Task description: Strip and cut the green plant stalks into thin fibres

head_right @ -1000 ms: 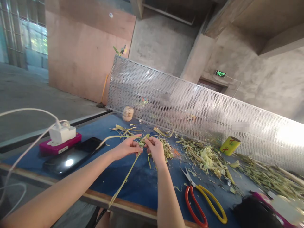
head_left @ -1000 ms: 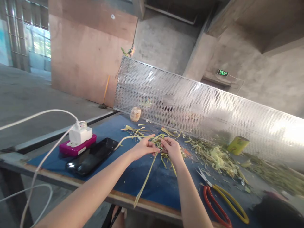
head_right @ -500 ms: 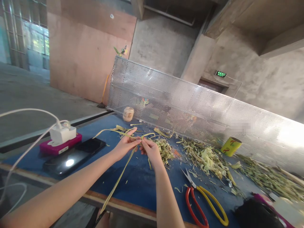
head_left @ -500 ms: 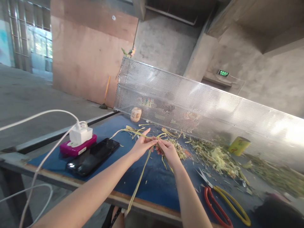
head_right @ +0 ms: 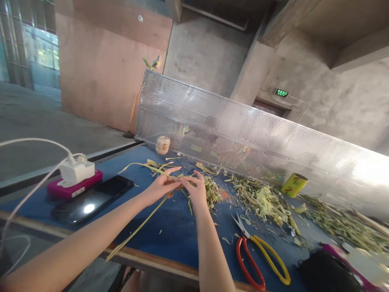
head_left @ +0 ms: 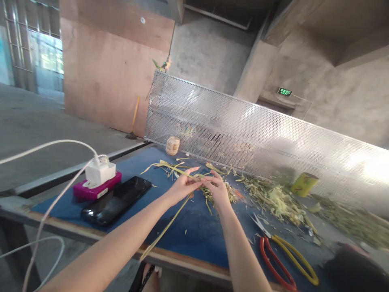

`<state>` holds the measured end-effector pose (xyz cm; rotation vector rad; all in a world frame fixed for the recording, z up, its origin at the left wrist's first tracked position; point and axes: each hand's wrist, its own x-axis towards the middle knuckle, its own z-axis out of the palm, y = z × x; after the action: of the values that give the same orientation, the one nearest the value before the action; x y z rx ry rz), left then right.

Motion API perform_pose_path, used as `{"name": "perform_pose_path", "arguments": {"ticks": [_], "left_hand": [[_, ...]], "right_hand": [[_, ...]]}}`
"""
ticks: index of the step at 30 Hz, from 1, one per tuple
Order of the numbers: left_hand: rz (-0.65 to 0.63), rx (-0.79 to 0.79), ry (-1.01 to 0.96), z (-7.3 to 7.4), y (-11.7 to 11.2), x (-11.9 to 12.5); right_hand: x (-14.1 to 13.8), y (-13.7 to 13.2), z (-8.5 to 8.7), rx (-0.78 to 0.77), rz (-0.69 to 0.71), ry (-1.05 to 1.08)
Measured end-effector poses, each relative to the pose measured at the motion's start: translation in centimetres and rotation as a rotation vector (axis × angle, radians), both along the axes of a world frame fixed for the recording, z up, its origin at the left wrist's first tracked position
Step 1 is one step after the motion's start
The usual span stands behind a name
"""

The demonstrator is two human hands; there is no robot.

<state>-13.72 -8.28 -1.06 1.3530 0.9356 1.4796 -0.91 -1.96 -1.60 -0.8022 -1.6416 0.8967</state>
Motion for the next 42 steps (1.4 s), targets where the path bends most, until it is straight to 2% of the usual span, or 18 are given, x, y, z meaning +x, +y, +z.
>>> {"name": "perform_pose_path", "arguments": {"ticks": [5,9,12,16,18,23,26,29,33,36,42], "left_hand": [[-0.007,0.037,0.092,0.1,-0.1,0.0],[0.003,0.042,0.061,-0.2,0.0,0.0],[0.019,0.070,0.014,-0.5,0.3,-0.1],[0.107,0.098,-0.066,-0.4,0.5,-0.4],[0.124,0.107,-0.078,-0.2,0.5,-0.5],[0.155,0.137,-0.084,0.0,0.3,-0.6],[0.179,0.147,-0.111,0.1,0.3,-0.6],[0.194,0.119,-0.193,0.1,0.3,-0.5],[0.145,0.051,-0.310,-0.1,0.6,-0.6],[0.121,0.012,-0.360,-0.4,0.9,-0.8],[0.153,-0.001,-0.417,-0.3,1.1,-0.8]], "right_hand": [[0.0,0.2,-0.4,0.055,-0.155,-0.003],[0.1,0.3,0.0,0.080,-0.149,-0.064],[0.4,0.2,0.5,0.157,-0.155,-0.135],[0.8,-0.4,1.2,0.291,-0.217,-0.171],[0.8,-0.7,1.2,0.299,-0.178,-0.174],[0.0,-0.9,0.4,0.096,0.163,-0.193],[-0.3,-1.1,0.1,0.026,0.268,-0.196],[-0.3,-1.2,0.3,0.071,0.227,-0.224],[-0.1,-1.1,0.5,0.134,0.179,-0.293],[0.0,-1.1,0.5,0.174,0.175,-0.315],[0.5,-1.6,1.1,0.255,0.129,-0.355]]}}
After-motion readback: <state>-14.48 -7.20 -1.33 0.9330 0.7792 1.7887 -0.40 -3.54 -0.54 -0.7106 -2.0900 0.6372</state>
